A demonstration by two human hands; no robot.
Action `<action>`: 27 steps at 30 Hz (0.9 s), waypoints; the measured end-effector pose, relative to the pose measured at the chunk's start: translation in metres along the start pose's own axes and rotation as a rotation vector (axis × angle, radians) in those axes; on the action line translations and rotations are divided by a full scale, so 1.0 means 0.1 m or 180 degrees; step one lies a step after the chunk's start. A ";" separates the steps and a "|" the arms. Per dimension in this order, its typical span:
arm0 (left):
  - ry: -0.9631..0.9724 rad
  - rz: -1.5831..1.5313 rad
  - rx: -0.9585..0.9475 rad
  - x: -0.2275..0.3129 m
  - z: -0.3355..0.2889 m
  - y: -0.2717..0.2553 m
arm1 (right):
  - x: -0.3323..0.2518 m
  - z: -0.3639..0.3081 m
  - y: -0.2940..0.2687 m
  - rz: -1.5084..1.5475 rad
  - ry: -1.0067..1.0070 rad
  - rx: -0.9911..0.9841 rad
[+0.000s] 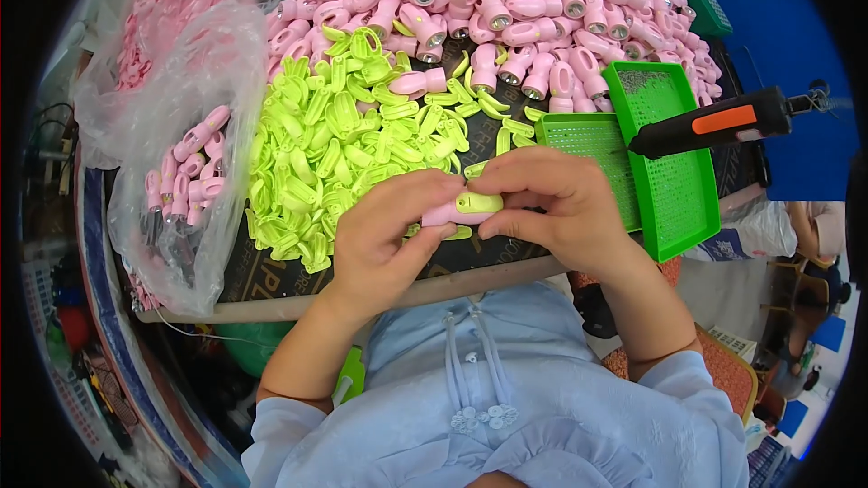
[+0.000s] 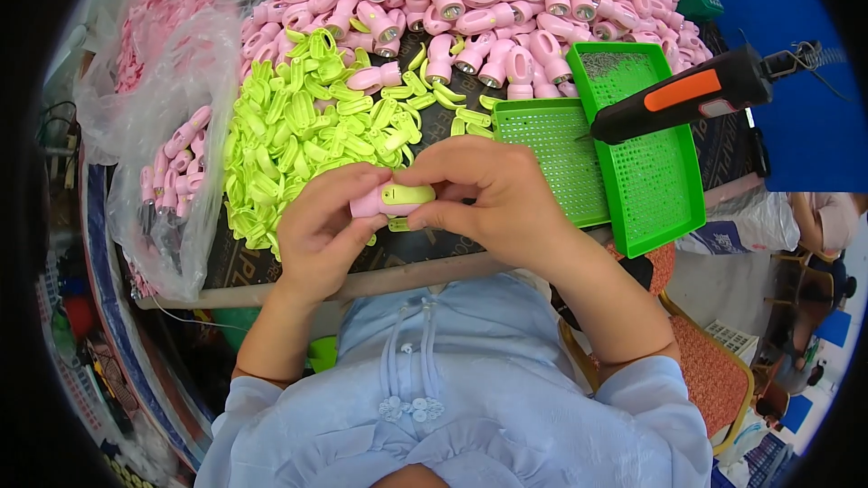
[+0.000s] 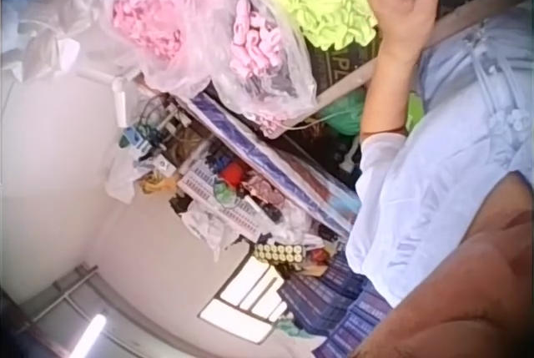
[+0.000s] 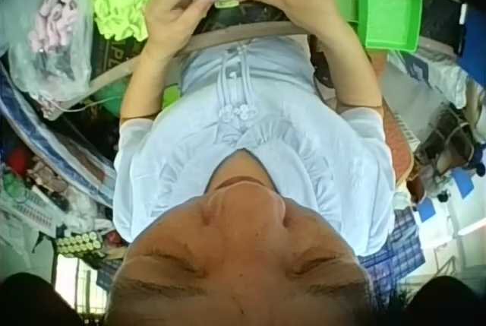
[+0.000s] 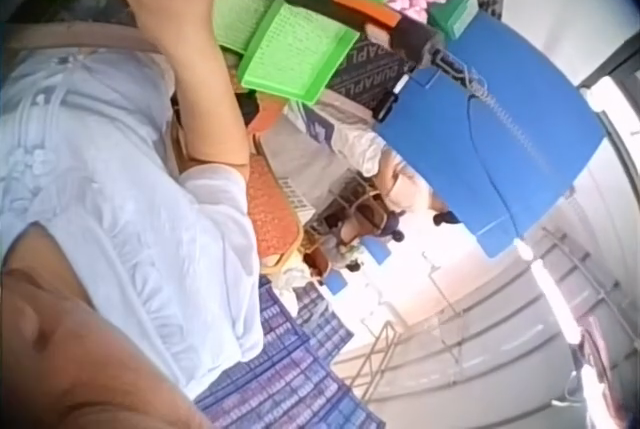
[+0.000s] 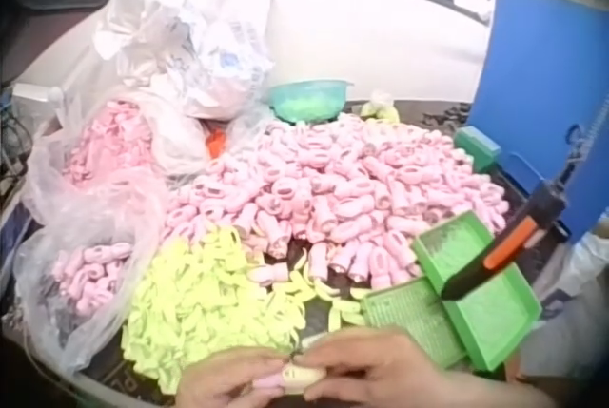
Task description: Assembling small plastic toy components with electronic lights using a handheld power tool at a factory workbench.
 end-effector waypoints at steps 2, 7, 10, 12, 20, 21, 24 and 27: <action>0.0456 0.0466 -0.0319 0.06 0.07 0.01 | -0.01 -0.04 -0.01 -0.0016 0.0094 0.0004; 0.0233 0.0681 -0.0276 0.02 0.06 0.02 | -0.38 -0.34 -0.28 -0.2236 -0.1170 0.1425; 0.0103 0.0280 -0.0212 -0.11 0.06 0.04 | -0.37 -0.79 -0.84 -0.1881 -0.2121 0.3101; -0.0141 -0.0019 -0.0181 -0.15 0.05 0.12 | -0.25 -0.63 -0.96 -0.1443 -0.1810 0.2872; 0.0592 0.1005 -0.0844 -0.14 0.08 0.57 | -0.06 -0.36 -0.83 0.1142 -0.1320 0.0916; 0.0703 0.1134 -0.0951 -0.19 0.06 0.61 | -0.09 -0.36 -0.78 0.1442 -0.1336 0.1065; 0.0738 0.1329 -0.1118 -0.21 0.03 0.69 | -0.03 -0.37 -0.71 0.1249 -0.1294 0.1151; 0.0610 0.1584 -0.1390 -0.21 0.07 0.68 | 0.05 -0.33 -0.59 0.0599 -0.1337 0.1600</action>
Point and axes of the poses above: each hand's wrist, its own z-axis towards the middle knuckle, its own y-axis out of the palm, x = y × z, the point moved 1 cm from there along z, towards the middle knuckle, and after that the axes turned 5 degrees about -z, right-handed, at the moved point
